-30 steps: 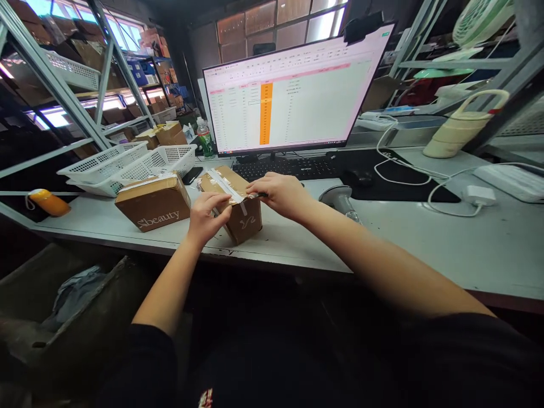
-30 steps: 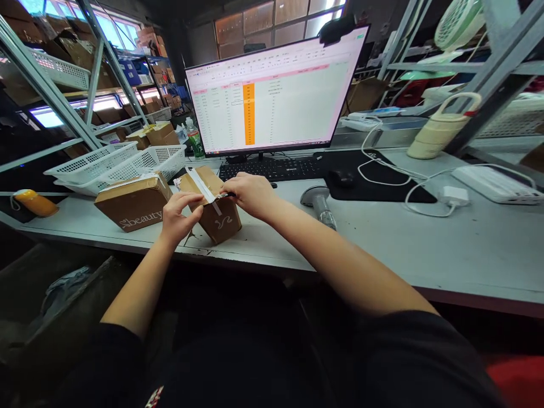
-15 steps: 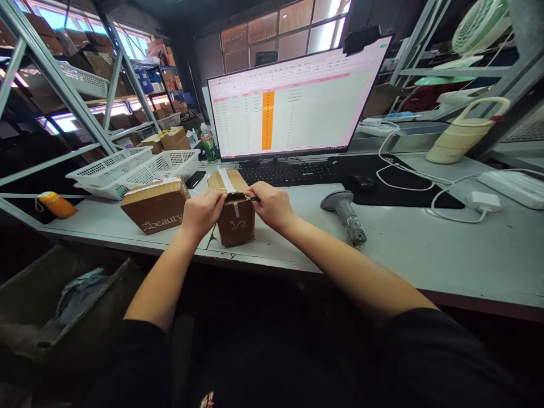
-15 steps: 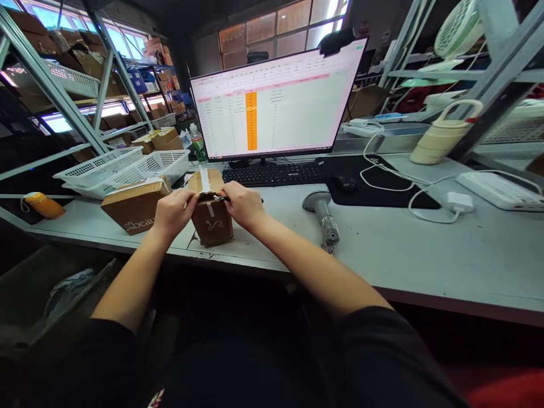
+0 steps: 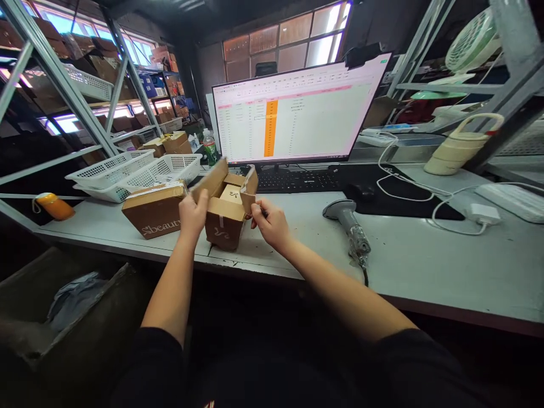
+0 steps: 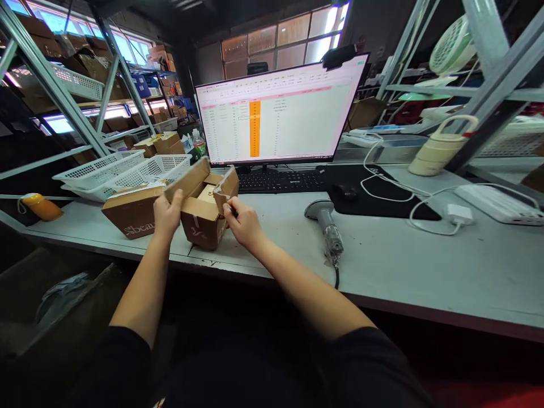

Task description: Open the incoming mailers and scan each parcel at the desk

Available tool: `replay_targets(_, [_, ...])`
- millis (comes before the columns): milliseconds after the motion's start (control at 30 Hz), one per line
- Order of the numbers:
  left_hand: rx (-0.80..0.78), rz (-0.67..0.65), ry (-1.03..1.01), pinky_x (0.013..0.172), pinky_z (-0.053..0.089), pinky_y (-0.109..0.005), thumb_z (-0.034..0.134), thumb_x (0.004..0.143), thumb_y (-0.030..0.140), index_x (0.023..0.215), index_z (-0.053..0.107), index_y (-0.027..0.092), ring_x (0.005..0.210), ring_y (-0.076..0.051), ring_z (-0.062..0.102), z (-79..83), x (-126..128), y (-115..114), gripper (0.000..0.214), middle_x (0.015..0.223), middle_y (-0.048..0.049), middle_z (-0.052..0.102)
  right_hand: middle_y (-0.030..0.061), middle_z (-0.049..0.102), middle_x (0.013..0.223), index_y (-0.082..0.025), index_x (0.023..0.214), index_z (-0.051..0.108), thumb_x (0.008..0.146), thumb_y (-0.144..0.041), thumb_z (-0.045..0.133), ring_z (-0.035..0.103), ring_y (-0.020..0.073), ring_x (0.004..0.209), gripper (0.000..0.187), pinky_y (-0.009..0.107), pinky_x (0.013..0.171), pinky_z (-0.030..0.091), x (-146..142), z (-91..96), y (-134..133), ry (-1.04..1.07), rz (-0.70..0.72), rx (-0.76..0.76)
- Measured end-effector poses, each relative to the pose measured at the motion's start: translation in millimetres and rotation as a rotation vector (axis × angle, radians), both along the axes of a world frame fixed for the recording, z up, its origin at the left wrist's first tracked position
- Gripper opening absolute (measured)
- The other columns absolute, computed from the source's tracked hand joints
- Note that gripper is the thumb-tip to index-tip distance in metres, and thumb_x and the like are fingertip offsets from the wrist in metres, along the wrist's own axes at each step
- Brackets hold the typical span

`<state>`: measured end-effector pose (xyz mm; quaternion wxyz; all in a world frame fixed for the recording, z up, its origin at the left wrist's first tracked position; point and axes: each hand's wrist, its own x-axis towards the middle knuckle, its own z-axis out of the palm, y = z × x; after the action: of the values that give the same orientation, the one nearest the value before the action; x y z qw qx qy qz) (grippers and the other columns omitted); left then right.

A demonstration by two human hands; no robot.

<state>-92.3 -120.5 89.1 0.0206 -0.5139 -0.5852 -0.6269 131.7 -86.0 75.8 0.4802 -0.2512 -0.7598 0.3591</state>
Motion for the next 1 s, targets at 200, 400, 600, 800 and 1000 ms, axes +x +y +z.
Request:
replay_targets(200, [0.184,-0.062,-0.533,0.093,0.056,-0.037,0.062,0.085,0.034,0.131,0.056,0.014,0.101,-0.022,0.069,-14.1,-30,13,0.051,0.116,-0.0134,0.070,0.0028,0.068,0.080,-0.022,0.088,0.048,0.093,-0.059,0.042,0.055,0.0120,0.047,0.038,0.028,0.049,0.045,-3,-36.6,-15,0.055,0.243,-0.328])
replay_targets(400, [0.380,0.123,-0.131,0.101,0.050,-0.034,0.060,0.090,0.035,0.127,0.062,0.016,0.113,-0.022,0.065,-0.4,-16,-32,0.042,0.125,-0.0111,0.067,0.0129,0.071,0.113,-0.017,0.137,0.048,0.087,-0.042,0.060,0.068,0.0251,0.096,0.058,0.037,0.080,0.054,47,-22.6,65,-0.739,-0.093,-0.039])
replay_targets(600, [0.347,0.200,0.217,0.107,0.046,-0.035,0.055,0.097,0.035,0.128,0.063,0.018,0.122,-0.022,0.061,7.7,12,-59,0.036,0.127,-0.0099,0.067,0.0175,0.065,0.131,-0.016,0.136,0.058,0.081,-0.030,0.069,0.061,0.0328,0.120,0.058,0.046,0.102,0.047,54,7.2,73,-0.904,-0.119,0.164])
replay_targets(800, [0.217,0.120,0.329,0.094,0.053,-0.033,0.056,0.096,0.037,0.129,0.062,0.020,0.106,-0.021,0.068,2.5,39,-65,0.038,0.120,-0.0083,0.071,0.0089,0.072,0.109,-0.020,0.115,0.065,0.101,-0.023,0.041,0.065,0.0202,0.104,0.028,0.033,0.091,0.047,16,77.3,4,-0.538,0.017,0.757])
replay_targets(1000, [0.202,0.150,0.163,0.091,0.051,-0.032,0.058,0.094,0.037,0.123,0.066,0.021,0.104,-0.021,0.067,5.9,34,-65,0.034,0.115,-0.0061,0.071,0.0084,0.071,0.092,-0.018,0.111,0.058,0.091,-0.034,0.062,0.067,0.0229,0.080,0.027,0.028,0.059,0.038,10,72.7,-11,-1.199,0.051,0.612])
